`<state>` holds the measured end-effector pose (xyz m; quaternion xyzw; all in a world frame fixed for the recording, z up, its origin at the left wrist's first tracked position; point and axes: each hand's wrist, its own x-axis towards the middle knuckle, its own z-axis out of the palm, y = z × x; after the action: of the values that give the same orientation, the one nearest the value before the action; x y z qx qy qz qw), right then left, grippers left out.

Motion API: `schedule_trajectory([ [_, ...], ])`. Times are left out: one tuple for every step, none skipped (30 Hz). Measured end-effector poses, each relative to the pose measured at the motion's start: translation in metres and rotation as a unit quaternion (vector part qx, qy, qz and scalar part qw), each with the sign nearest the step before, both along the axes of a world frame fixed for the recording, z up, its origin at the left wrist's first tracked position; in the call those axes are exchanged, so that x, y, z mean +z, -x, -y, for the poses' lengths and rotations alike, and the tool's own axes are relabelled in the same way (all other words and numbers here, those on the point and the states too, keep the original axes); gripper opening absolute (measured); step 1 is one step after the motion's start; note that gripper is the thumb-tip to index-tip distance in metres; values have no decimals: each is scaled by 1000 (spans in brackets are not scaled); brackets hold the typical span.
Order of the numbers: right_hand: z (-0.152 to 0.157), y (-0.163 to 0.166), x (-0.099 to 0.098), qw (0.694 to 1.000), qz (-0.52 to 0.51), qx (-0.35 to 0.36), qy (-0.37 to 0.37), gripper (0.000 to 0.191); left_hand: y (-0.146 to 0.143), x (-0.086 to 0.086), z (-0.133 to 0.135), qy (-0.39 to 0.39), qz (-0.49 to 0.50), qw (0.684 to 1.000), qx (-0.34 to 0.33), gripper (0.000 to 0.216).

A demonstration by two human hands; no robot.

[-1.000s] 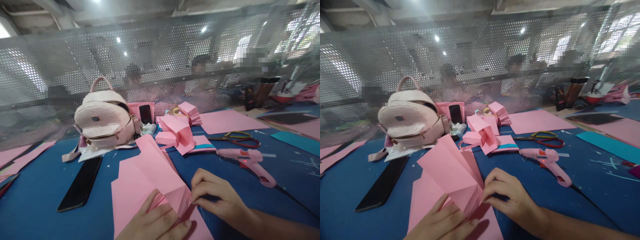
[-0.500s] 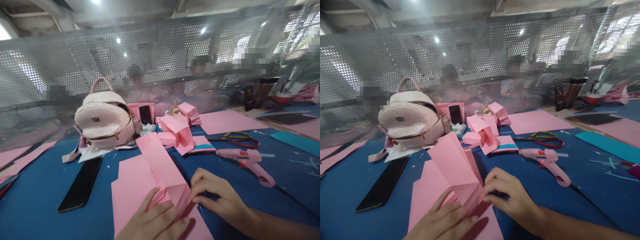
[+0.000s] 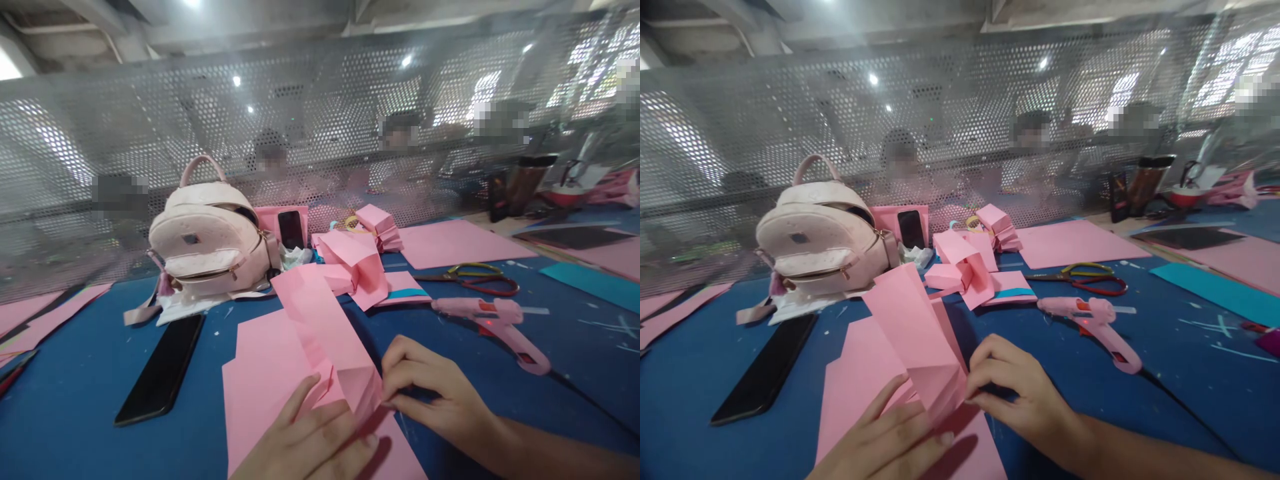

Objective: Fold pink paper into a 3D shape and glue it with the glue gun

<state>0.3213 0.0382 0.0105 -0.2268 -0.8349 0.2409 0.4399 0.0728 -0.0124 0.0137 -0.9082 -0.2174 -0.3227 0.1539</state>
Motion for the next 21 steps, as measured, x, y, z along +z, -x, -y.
schedule_trajectory([
  [0, 0, 0, 1000, 1, -1, 0, 17, 0, 0, 0, 1, 2, 1000, 0, 38],
  [0, 0, 1, 1000, 3, -4, 0, 18, -1, 0, 0, 3, 4, 1000, 0, 38],
  [0, 0, 1, 1000, 5, -6, 0, 19, -1, -1, 0, 5, 5, 1000, 0, 38],
  [-1, 0, 1, 1000, 8, -7, 1, 20, 0, -1, 0, 8, 4, 1000, 1, 37],
  [-1, 0, 1, 1000, 12, -7, 1, 21, 0, -2, 0, 10, 2, 1000, 1, 37],
  [-1, 0, 1, 1000, 17, -7, 1, 21, 0, -3, 0, 12, -1, 1000, 1, 37],
  [-2, 0, 1, 1000, 23, -6, 0, 22, 0, -4, 0, 13, -4, 1000, -1, 36],
  [-2, 0, 1, 1000, 30, -7, -1, 23, 1, -5, 0, 12, -6, 1000, -2, 36],
  [-2, 0, 2, 999, 37, -10, 0, 25, 1, -5, 0, 11, -8, 1000, -2, 36],
  [-2, 0, 2, 999, 43, -13, 0, 26, 1, -6, 0, 9, -10, 1000, -3, 36],
  [-2, 0, 2, 999, 47, -16, -1, 27, 2, -7, 0, 7, -11, 1000, -2, 35],
  [-1, 0, 2, 999, 50, -19, 0, 27, 2, -8, 0, 8, -13, 1000, -1, 34],
  [-1, 0, 2, 998, 51, -22, 2, 27, 3, -8, 0, 9, -13, 1000, 0, 34],
  [-1, 0, 2, 998, 50, -24, 4, 27, 4, -8, 0, 11, -15, 1000, 0, 35],
  [0, 0, 1, 999, 47, -26, 7, 25, 5, -9, 0, 11, -16, 1000, 0, 36],
  [0, 0, 1, 999, 43, -28, 9, 24, 6, -9, 0, 10, -20, 1000, 2, 38],
  [0, 0, 0, 999, 39, -30, 12, 23, 7, -9, 0, 8, -24, 1000, 5, 41],
  [-1, 0, -1, 999, 36, -33, 16, 22, 7, -9, 0, 5, -29, 1000, 7, 43],
  [-1, 0, -1, 999, 31, -35, 19, 21, 8, -9, 0, 2, -31, 999, 10, 44],
  [-1, -1, -1, 999, 28, -36, 23, 21, 9, -8, -1, 0, -30, 999, 13, 45],
  [-2, 0, -1, 999, 24, -36, 25, 21, 9, -8, -1, 1, -26, 1000, 14, 46],
])
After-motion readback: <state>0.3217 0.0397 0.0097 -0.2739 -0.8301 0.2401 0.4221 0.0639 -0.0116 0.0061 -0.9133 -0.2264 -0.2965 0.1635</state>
